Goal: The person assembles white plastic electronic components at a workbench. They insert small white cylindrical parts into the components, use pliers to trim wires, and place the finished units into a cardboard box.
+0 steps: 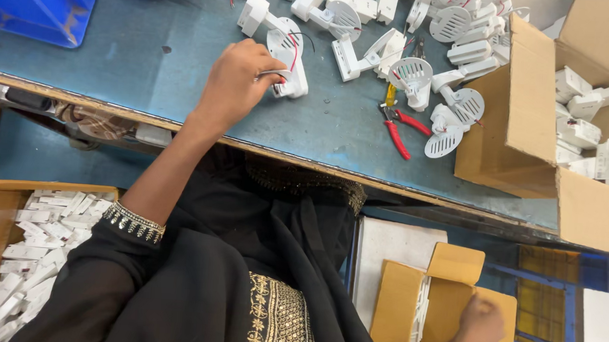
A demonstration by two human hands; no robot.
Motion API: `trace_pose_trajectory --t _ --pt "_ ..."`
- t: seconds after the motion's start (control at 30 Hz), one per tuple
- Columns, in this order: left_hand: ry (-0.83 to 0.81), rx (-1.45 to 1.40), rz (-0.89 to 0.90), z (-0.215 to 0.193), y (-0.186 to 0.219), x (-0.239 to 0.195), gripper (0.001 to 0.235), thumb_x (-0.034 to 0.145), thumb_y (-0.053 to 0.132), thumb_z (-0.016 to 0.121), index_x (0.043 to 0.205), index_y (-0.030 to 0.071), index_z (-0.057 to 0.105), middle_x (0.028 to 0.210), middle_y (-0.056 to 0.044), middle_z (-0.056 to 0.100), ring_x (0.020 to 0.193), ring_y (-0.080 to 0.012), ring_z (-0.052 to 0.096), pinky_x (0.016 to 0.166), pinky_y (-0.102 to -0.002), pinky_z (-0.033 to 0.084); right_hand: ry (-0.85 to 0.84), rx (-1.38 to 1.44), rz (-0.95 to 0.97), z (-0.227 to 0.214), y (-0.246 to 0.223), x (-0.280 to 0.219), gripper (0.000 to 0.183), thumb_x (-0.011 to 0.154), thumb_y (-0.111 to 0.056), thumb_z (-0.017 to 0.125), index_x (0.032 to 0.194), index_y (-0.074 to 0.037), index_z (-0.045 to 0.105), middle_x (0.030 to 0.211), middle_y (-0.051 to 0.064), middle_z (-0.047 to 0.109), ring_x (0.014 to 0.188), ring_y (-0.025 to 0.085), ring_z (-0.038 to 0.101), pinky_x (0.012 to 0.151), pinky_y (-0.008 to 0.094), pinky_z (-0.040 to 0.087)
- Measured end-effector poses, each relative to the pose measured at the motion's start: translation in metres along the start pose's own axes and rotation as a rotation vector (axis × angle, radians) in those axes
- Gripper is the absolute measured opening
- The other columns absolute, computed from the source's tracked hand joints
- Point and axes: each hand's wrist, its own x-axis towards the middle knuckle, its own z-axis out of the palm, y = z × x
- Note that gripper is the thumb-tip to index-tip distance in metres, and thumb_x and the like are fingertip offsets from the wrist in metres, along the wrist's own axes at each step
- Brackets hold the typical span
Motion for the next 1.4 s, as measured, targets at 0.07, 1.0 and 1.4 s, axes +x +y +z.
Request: trace_pose_trajectory --t 0.07,1.0,1.4 --pt "-0.092 0.017 0.064 -0.002 0.006 0.007 0.014 0.088 0.015 0.082 0.100 0.009 0.080 0.094 -0.005 0.071 0.095 -0.0260 0.062 0.089 -0.040 0.042 -0.195 -0.092 0.140 0.025 0.044 -0.013 0.021 0.102 -0.017 0.074 0.111 0.001 0.076 0.096 0.024 0.074 0.085 0.035 0.070 0.077 0.044 0.056" --pt "0.058 -0.662 -0.359 0.129 0.007 -0.017 0.020 0.095 0.007 0.080 0.115 0.011 0.078 0.103 -0.005 0.067 0.087 -0.0115 0.062 0.073 -0.026 0.050 -0.415 0.242 0.350 0.065 0.093 -0.010 0.018 0.101 -0.014 0.071 0.104 0.003 0.072 0.093 0.016 0.072 0.083 0.023 0.068 0.075 0.034 0.055" --pt "0.120 -0.790 -0.238 0.099 -0.002 0.023 0.010 0.106 0.003 0.061 0.105 0.000 0.070 0.097 -0.007 0.077 0.093 -0.0095 0.073 0.088 -0.027 0.057 -0.245 0.451 0.217 0.025 0.097 -0.001 0.017 0.100 -0.013 0.070 0.101 0.004 0.071 0.092 0.012 0.071 0.082 0.017 0.067 0.075 0.030 0.055"
